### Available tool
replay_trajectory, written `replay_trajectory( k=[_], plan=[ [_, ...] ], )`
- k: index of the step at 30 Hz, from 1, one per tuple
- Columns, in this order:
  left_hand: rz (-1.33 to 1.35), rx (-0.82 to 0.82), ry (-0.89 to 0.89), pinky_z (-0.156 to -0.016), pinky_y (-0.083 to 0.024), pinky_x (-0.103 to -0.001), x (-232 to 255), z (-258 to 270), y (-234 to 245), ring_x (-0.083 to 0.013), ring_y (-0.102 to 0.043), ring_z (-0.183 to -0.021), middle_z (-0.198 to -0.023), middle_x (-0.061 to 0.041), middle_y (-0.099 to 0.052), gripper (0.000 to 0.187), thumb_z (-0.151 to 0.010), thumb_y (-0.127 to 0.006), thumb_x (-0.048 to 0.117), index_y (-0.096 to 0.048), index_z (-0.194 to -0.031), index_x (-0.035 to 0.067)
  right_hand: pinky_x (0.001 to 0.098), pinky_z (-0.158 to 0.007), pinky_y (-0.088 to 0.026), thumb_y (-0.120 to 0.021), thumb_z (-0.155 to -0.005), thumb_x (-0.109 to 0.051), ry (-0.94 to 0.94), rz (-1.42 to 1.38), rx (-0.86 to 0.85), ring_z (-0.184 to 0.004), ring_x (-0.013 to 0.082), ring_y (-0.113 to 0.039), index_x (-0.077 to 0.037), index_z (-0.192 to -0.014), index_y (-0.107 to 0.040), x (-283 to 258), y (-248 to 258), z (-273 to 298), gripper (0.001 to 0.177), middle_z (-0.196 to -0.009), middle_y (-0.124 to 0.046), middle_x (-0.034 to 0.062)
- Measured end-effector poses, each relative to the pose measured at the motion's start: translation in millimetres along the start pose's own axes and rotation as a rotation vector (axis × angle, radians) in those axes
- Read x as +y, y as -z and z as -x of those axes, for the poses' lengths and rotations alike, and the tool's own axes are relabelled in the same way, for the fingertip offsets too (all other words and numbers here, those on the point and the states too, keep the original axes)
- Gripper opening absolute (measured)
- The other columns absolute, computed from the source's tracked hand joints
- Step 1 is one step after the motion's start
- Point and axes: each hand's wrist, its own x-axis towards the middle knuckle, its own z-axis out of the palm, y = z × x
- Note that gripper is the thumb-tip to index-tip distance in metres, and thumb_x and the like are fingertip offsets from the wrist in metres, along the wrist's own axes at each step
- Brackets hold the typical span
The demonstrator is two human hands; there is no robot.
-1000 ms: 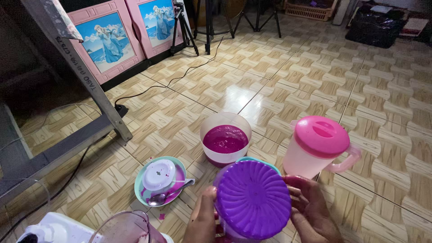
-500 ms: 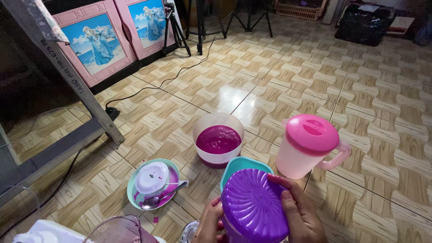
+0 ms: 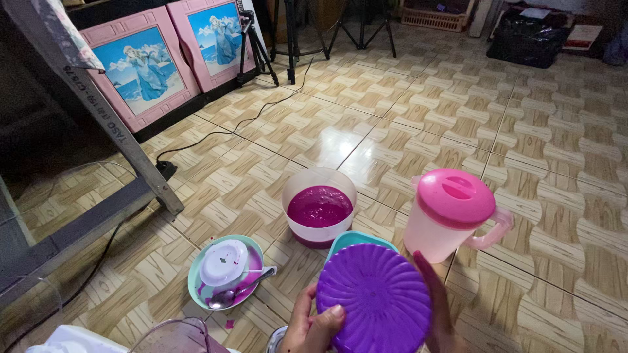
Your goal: The person adds a pink fruit puree into a blender jar using a spoon, then adds a white granular substance from a purple container, and finally pours a liquid from a green-labeled can into the jar. The clip ends before blending occurs.
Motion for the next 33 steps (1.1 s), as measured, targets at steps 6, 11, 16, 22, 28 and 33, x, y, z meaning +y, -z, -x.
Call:
replay_trajectory(
  k=[6,11,16,22,28,33],
  plan=[
    [-0.163,-0.146,-0.001,-0.095,-0.059,-0.041,-14,-7,13,-0.0248,-0.074,-0.107,-0.119,-0.019,-0.071,0.071,-0.079,-0.069,0.01,-0.042,-0.144,0.004,0.057,-0.114,-0.041,-0.051,-0.097,-0.07,-0.13,-0.408,-0.637,-0.134,0.0451,-0.054,0.005,-0.15,-0.038,-2,32,44,0.093,-0.15,-0.049,0.0321],
    [-0.57,-0.044,-0.328,-0.098,-0.055,-0.051,-12,-9,-27,-0.0377,-0.064,-0.12,-0.136,-0.024,-0.057,0.081,-0.079,-0.076,0.026,-0.037,-0.148,0.01,0.0569,-0.113,-0.042,-0.05,-0.099,-0.064,-0.132,-0.336,-0.566,-0.132,0.0432,-0.056,0.004,-0.149,-0.04,-9,-1,51,0.085,-0.147,-0.052,0.0297],
    [-1.661,0.188,-0.63,-0.091,-0.05,-0.059,83,47,-92,-0.0527,-0.05,-0.128,-0.151,-0.03,-0.042,0.09,-0.084,-0.073,0.066,-0.031,-0.161,0.049,0.0567,-0.111,-0.042,-0.049,-0.101,-0.059,-0.097,-0.322,-0.559,-0.13,0.0413,-0.057,0.003,-0.147,-0.043,-16,-27,72,0.078,-0.144,-0.055,0.0273],
    [-1.774,-0.154,0.146,-0.106,-0.041,-0.063,189,82,-155,-0.06,-0.029,-0.141,-0.159,-0.034,-0.012,0.093,-0.081,-0.059,0.074,-0.019,-0.162,0.05,0.0564,-0.109,-0.043,-0.048,-0.103,-0.053,-0.079,-0.385,-0.611,-0.127,0.039,-0.058,0.001,-0.145,-0.045,-17,-63,91,0.069,-0.14,-0.058,0.0244],
    [-1.53,0.129,0.088,-0.105,-0.043,-0.064,217,82,-159,-0.0654,-0.034,-0.133,-0.15,-0.041,-0.02,0.103,-0.082,-0.061,0.073,-0.015,-0.164,0.03,0.0554,-0.108,-0.044,-0.048,-0.105,-0.05,-0.055,-0.444,-0.715,-0.125,0.0374,-0.059,0.001,-0.143,-0.048,-7,-89,84,0.064,-0.135,-0.061,0.0229],
    [-1.906,-0.252,-0.121,-0.093,-0.042,-0.075,205,89,-144,-0.0726,-0.024,-0.134,-0.152,-0.045,-0.012,0.102,-0.078,-0.071,0.069,-0.02,-0.161,0.041,0.0545,-0.107,-0.046,-0.047,-0.103,-0.052,-0.148,-0.292,-0.615,-0.124,0.0364,-0.059,-0.002,-0.146,-0.047,3,-66,56,0.066,-0.136,-0.061,0.0232]
  ],
)
